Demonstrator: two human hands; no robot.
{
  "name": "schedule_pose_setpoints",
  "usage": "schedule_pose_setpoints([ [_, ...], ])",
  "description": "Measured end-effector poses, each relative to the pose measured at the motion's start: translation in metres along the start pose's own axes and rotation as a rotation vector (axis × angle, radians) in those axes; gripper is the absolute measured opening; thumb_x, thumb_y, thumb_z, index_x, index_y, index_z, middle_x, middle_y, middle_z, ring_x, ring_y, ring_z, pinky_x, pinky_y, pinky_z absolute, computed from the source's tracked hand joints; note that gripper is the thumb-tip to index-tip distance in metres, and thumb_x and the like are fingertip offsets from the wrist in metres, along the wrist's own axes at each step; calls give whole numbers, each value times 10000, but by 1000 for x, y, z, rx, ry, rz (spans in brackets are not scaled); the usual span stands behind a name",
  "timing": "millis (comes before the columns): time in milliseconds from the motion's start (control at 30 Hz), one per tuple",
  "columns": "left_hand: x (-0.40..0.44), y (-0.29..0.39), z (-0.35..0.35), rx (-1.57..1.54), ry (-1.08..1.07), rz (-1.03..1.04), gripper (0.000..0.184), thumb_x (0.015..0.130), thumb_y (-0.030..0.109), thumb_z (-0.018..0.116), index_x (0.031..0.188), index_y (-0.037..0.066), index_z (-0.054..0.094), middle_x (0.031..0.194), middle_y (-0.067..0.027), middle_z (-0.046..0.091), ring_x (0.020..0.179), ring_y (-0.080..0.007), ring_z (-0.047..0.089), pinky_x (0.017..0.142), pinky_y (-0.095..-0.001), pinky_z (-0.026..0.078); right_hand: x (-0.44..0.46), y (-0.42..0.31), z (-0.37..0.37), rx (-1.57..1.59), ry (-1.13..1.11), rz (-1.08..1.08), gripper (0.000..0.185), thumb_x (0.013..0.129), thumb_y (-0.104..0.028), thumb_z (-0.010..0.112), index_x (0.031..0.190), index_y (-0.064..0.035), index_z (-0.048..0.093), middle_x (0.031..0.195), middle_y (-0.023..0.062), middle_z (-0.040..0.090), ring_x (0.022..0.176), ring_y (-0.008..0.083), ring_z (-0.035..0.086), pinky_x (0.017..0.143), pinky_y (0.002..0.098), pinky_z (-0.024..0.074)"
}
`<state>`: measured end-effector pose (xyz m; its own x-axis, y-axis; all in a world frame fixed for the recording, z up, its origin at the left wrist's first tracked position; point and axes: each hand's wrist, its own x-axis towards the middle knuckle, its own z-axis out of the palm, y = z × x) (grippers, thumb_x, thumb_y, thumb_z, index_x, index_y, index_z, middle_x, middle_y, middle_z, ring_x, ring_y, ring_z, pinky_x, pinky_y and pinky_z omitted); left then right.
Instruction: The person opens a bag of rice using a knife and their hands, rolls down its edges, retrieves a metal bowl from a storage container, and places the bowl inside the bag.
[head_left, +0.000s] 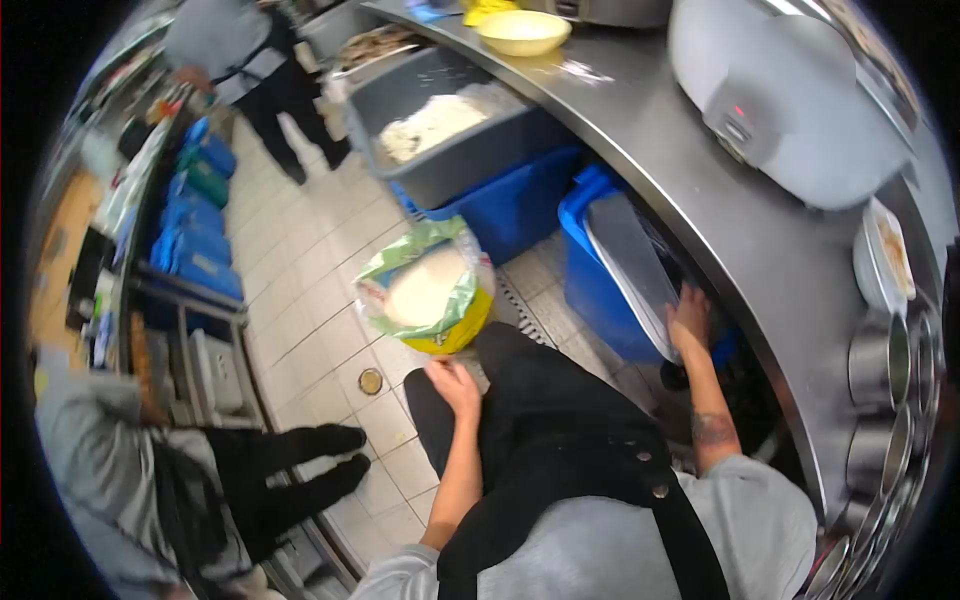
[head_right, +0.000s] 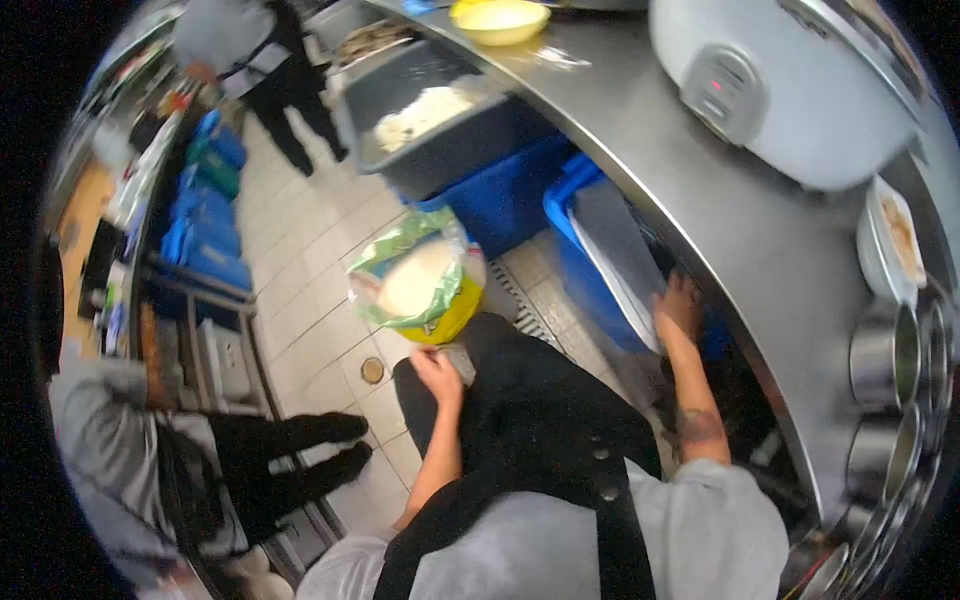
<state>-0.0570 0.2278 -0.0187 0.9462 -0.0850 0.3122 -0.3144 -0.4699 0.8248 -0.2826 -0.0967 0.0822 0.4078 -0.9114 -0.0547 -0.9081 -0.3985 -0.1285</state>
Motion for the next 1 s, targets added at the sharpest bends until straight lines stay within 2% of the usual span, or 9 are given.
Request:
schedule_pose_setpoints([
  [167,-16,2,-35,-62,-100,-86,134,746,49,433,630,-10,466,554,-159,449,521,-286,487,519,-374,390,18,1,10,95,-96,-20,381,879,-110,400,1231,24,459,1246,264,451,1152,380,457,968,441,390],
  [233,-15,-12,-52,-87,-79,-147,152,756,80,428,645,-17,468,551,-180,444,505,-283,490,508,-372,385,42,31,40,-425,-33,-564,294,871,-88,383,1045,92,538,1002,296,573,985,420,547,865,427,447],
  [300,-15,-25,-66,-118,-61,-153,169,758,98,429,646,-22,468,551,-183,447,497,-262,487,500,-368,380,10,-6,-4,221,-35,-296,284,903,-147,381,927,103,513,941,345,548,891,456,542,765,491,417],
  [500,-17,-51,-89,-320,-54,-334,232,793,98,453,586,-3,489,519,-45,503,487,-121,501,474,-265,379,-41,-57,-32,501,206,-595,352,907,-177,448,1118,100,501,992,266,575,858,424,567,758,460,423],
  [600,-8,-50,-95,-637,2,-536,176,769,42,480,595,22,499,542,-32,511,495,-117,512,472,-240,395,-64,-95,-51,674,-193,-376,340,904,-165,459,1128,87,506,1009,233,574,870,369,576,775,409,431],
  [633,-4,-53,-96,-774,22,-586,118,741,-2,502,629,37,500,556,-37,506,487,-120,509,475,-229,411,-65,-105,-38,674,17,-603,326,903,-148,459,1130,80,510,936,191,574,772,285,573,706,358,444],
  [800,-4,-65,-97,-1106,14,-665,135,755,40,494,656,81,411,589,-45,428,553,-159,438,611,-333,447,-72,-134,-15,779,-213,-600,307,888,-115,466,1120,79,517,929,177,576,800,280,568,731,351,441],
  [967,5,-72,-97,-1264,-111,-751,192,803,164,381,624,102,354,574,-33,361,555,-180,400,695,-372,439,-74,-191,-10,903,-492,-505,263,841,-43,507,1075,72,544,902,150,599,807,225,580,764,325,445],
  [1000,8,-74,-97,-1284,-141,-784,196,806,171,369,622,107,347,573,-32,356,556,-182,400,703,-374,439,-75,-208,-18,962,-661,-341,252,825,-32,528,1056,68,553,886,143,604,804,211,580,764,321,445],
])
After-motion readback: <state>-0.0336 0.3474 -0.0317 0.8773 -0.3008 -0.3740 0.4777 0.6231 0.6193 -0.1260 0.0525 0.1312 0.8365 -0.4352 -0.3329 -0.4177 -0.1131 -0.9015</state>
